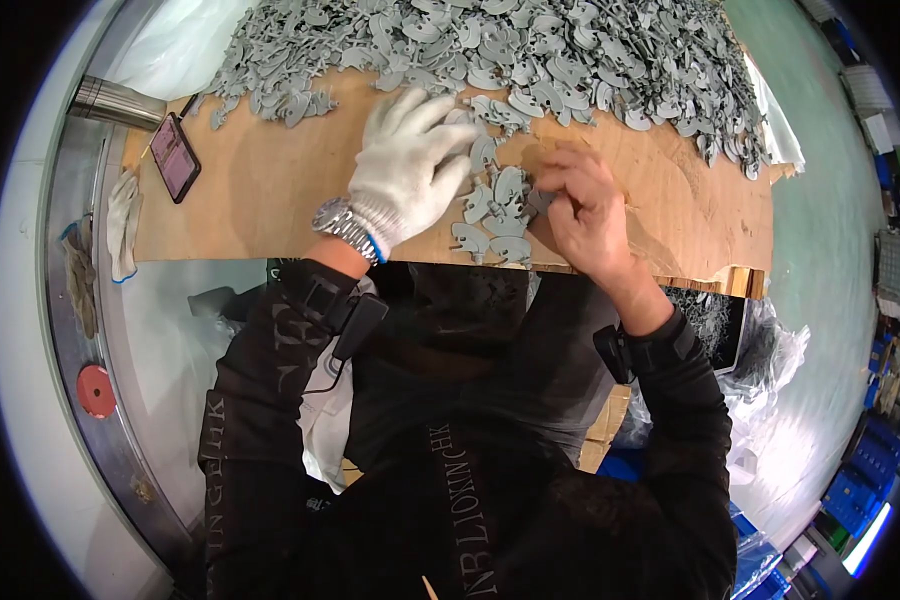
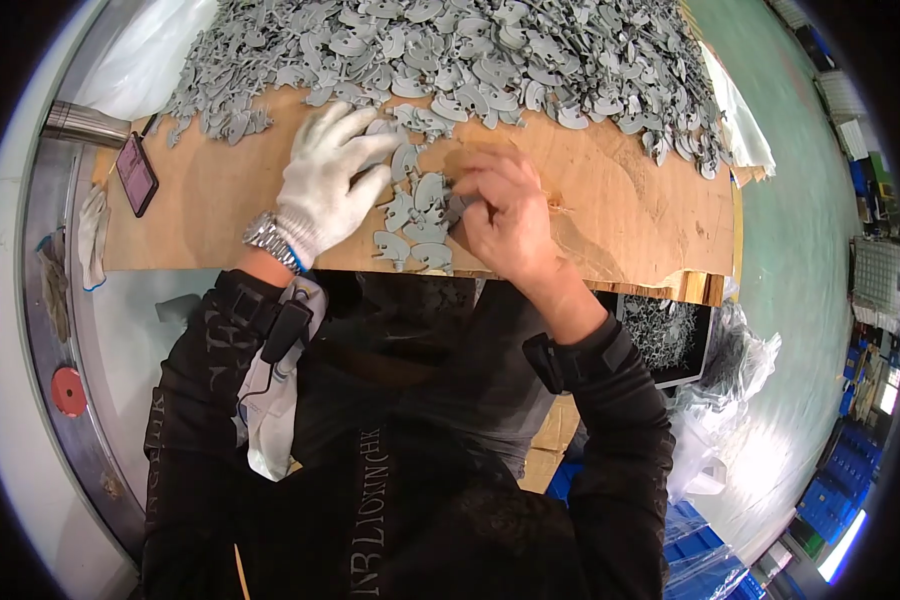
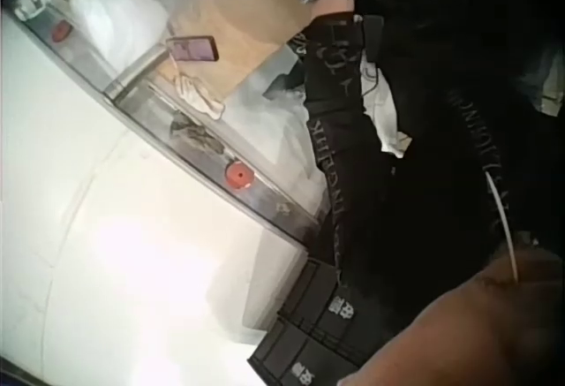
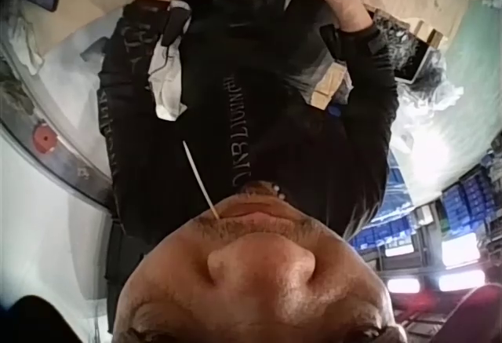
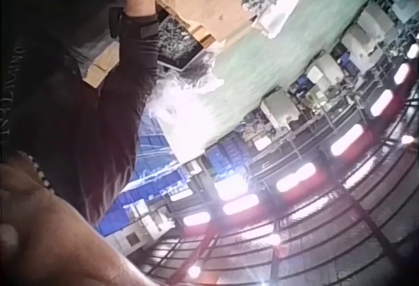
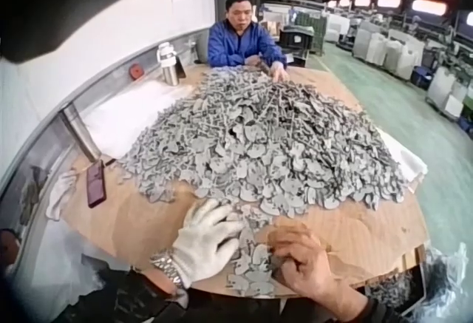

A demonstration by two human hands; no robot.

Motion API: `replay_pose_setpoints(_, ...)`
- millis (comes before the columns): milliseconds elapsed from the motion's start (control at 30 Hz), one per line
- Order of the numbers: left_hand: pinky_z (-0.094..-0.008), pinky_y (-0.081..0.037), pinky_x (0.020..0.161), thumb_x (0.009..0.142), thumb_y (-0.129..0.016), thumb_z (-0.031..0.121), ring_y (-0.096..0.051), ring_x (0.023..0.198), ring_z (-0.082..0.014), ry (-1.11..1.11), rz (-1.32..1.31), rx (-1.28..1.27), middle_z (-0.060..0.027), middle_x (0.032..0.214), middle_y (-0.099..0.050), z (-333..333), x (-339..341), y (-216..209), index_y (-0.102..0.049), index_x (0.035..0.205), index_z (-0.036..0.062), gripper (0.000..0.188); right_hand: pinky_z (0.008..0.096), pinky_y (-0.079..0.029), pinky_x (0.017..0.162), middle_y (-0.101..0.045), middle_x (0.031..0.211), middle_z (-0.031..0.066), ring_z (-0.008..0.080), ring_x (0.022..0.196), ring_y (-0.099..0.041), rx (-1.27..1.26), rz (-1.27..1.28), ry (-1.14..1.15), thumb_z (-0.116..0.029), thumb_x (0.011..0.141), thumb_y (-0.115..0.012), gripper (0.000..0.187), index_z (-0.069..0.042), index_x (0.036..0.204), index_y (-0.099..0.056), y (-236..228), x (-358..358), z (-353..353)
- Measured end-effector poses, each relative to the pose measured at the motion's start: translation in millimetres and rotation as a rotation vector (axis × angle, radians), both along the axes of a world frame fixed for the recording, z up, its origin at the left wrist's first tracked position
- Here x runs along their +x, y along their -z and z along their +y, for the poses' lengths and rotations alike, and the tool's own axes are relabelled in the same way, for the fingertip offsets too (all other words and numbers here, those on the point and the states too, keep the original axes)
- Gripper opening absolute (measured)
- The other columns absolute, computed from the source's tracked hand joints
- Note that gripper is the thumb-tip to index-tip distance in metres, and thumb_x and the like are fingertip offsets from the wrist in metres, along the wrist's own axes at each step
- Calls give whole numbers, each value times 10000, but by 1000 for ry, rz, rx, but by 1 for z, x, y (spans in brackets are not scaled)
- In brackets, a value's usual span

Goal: Sorting and inspecting a large quantity of small gray plastic parts on a workbench.

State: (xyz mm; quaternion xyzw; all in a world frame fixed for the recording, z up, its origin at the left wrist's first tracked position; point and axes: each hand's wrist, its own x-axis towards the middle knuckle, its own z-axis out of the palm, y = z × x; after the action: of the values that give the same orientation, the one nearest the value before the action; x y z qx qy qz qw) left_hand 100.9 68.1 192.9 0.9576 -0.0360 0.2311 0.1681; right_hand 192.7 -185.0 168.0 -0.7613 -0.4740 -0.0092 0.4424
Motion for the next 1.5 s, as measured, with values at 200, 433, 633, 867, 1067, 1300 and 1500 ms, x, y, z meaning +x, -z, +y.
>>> replay_pose_setpoints(200,-471,-431,1140,875,-728,127,-632,1221,-360,-24,-158,-175,-82,1197,-732,18,0,21,-739,1102,154,229,507,-444,1115,-664,1339,144,411,1314,-558,-79,-222,195,35,861,-586,374,-74,1185,-737,-17,14,43)
replay_pose_setpoints(433,-456,-456,1097,846,-735,88,-649,1175,-334,-28,-79,-130,-67,1151,-741,20,-2,10,-736,1077,163,243,455,-493,1063,-682,1298,152,398,1278,-593,-132,-299,224,74,874,-598,315,-44,1131,-737,-11,11,34)
replay_pose_setpoints(633,-475,-449,1094,855,-705,59,-632,1191,-341,-160,-79,-217,-83,1219,-715,17,-9,7,-735,1066,164,238,421,-512,1030,-702,1223,177,377,1199,-647,-55,66,187,63,890,-610,205,19,1059,-716,-19,-18,11)
replay_pose_setpoints(867,-481,-433,1116,871,-669,43,-594,1247,-345,-105,-145,-191,-92,1281,-686,25,-16,20,-701,1136,160,291,403,-515,1023,-659,1300,211,369,1216,-635,-21,47,97,77,892,-558,290,49,1150,-687,-18,-26,-3)
replay_pose_setpoints(1067,-472,-411,1118,854,-636,41,-585,1252,-319,-188,-103,-140,-71,1232,-682,18,-22,6,-684,1169,142,334,441,-464,1101,-574,1438,239,398,1316,-566,-114,104,133,3,909,-546,423,44,1320,-633,-12,-11,3)
replay_pose_setpoints(1300,-506,-343,1196,929,-569,169,-525,1367,-333,-162,92,-11,-99,1375,-632,-1,-33,8,-662,1238,94,332,530,-299,1227,-475,1551,255,464,1449,-414,-445,-206,123,-305,986,-661,651,14,1522,-472,-33,-33,34)
replay_pose_setpoints(1500,-539,-273,1256,938,-597,181,-464,1454,-382,-131,165,-138,-167,1498,-565,-28,-53,-4,-597,1359,81,432,565,-259,1239,-477,1538,264,476,1473,-381,-431,-239,59,-468,1009,-621,776,55,1540,-408,-20,-48,28)
